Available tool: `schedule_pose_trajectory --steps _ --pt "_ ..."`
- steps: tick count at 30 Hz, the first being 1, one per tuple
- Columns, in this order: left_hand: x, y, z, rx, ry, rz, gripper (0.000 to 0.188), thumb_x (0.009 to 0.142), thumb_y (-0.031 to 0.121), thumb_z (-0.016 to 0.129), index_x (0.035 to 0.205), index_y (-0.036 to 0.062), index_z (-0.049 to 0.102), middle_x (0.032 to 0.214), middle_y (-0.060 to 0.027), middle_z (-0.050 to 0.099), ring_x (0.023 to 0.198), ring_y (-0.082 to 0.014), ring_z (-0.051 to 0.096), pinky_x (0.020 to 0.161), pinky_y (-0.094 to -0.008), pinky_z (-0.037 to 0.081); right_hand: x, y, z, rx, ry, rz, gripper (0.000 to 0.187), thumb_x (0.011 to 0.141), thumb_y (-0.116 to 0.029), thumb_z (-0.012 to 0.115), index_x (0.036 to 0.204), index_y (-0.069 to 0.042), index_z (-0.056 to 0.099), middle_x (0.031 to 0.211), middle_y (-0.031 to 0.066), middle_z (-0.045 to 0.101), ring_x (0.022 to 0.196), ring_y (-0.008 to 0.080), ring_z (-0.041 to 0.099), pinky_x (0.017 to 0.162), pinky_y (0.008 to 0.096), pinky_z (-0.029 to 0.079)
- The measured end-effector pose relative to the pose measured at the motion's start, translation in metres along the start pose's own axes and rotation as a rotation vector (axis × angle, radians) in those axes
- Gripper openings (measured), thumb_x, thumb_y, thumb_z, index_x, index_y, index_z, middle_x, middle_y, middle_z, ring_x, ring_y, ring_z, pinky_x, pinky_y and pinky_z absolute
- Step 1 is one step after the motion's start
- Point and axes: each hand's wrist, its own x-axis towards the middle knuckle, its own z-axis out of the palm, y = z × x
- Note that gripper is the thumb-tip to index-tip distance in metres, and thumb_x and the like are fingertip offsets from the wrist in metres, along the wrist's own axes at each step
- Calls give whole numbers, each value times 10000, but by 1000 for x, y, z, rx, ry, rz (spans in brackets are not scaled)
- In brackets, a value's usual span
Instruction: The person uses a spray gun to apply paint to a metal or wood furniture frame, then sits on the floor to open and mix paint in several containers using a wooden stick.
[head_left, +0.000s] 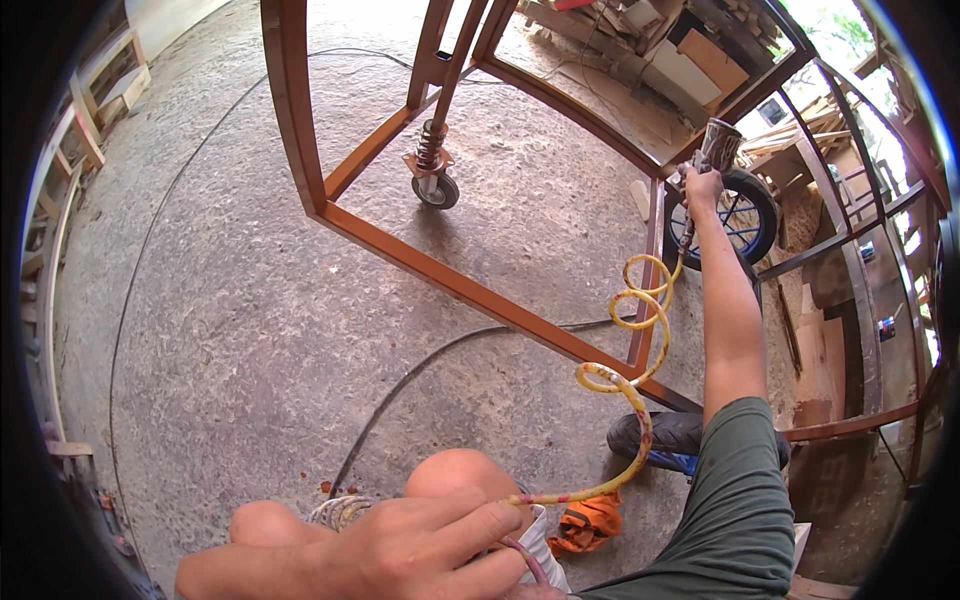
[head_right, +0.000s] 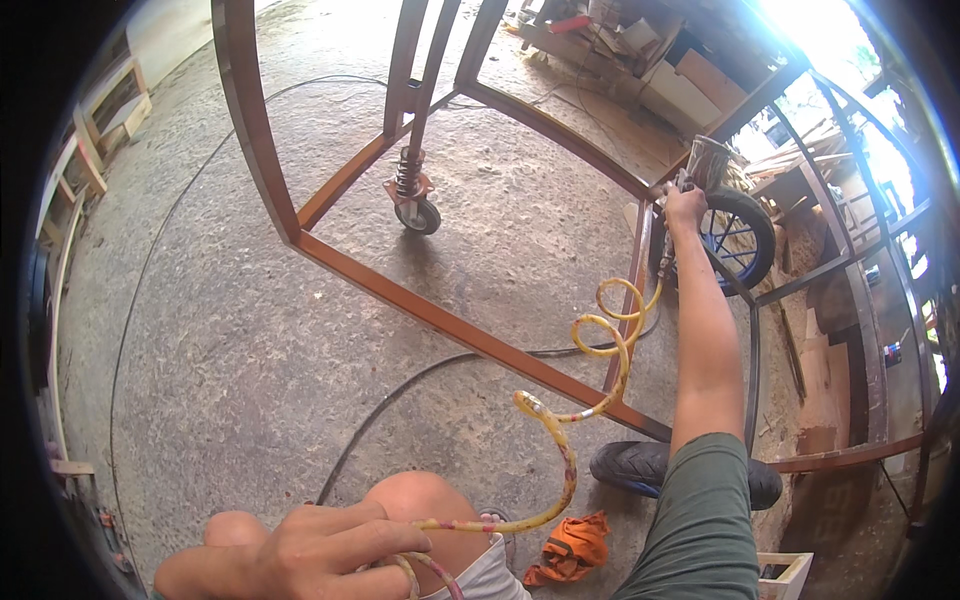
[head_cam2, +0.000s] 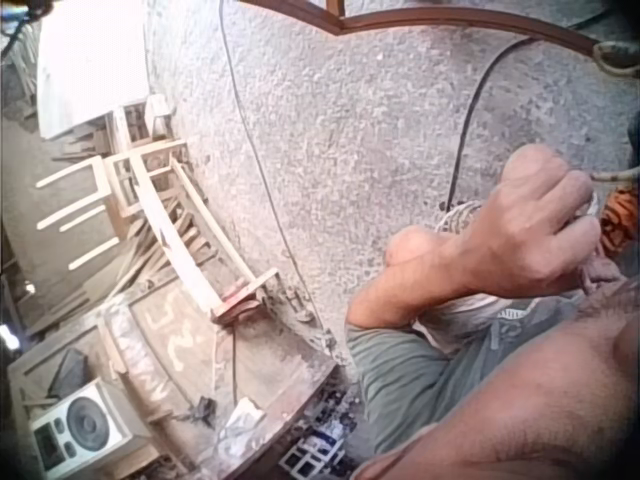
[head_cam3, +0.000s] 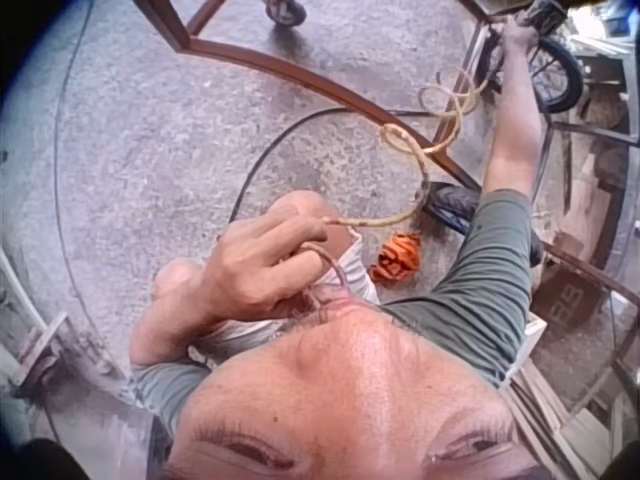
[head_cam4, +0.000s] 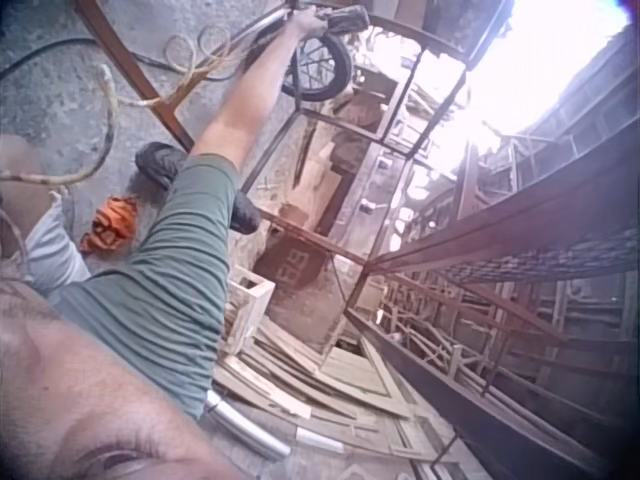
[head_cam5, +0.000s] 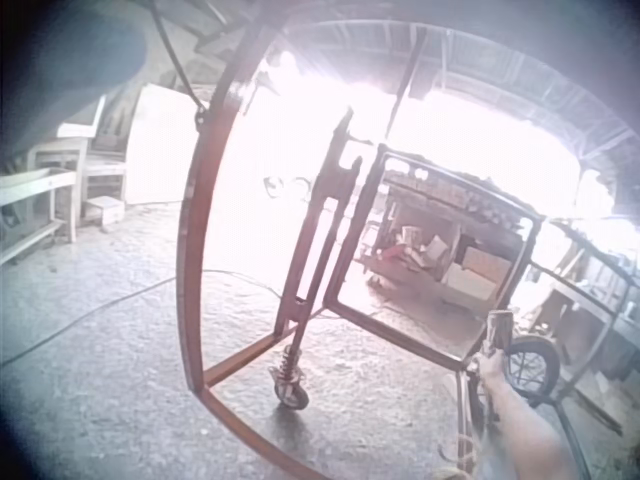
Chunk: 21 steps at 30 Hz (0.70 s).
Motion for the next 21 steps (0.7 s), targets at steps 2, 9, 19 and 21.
schedule_pose_trajectory --steps 2,9,19,21 --pt "1 -2 0 0 7 2 263 840 184 720 769 -10 558 931 -170 613 837 -342 689 666 -392 567 -4 -12 8 115 -19 42 285 917 -279 721 895 4 742 666 82 677 492 171 626 367 328 454" --pt "2 2 -4 21 13 -6 243 831 166 715 761 -8 561 923 -169 616 822 -337 689 648 -386 570 -9 -57 42 233 -105 2 268 919 -267 713 892 -2 737 689 93 688 507 161 637 363 312 448" --pt "-1 4 -10 66 25 -5 191 751 114 702 755 -11 557 904 -149 610 839 -325 687 652 -377 572 -19 -142 89 343 -215 -38 203 905 -243 749 944 -44 755 710 75 679 540 157 641 404 319 465" --pt "-1 3 -11 45 18 1 207 756 119 705 746 -16 548 905 -152 614 849 -325 686 664 -377 575 -21 -157 101 344 -212 -47 201 899 -237 756 939 -40 751 711 77 681 537 163 642 405 325 470"
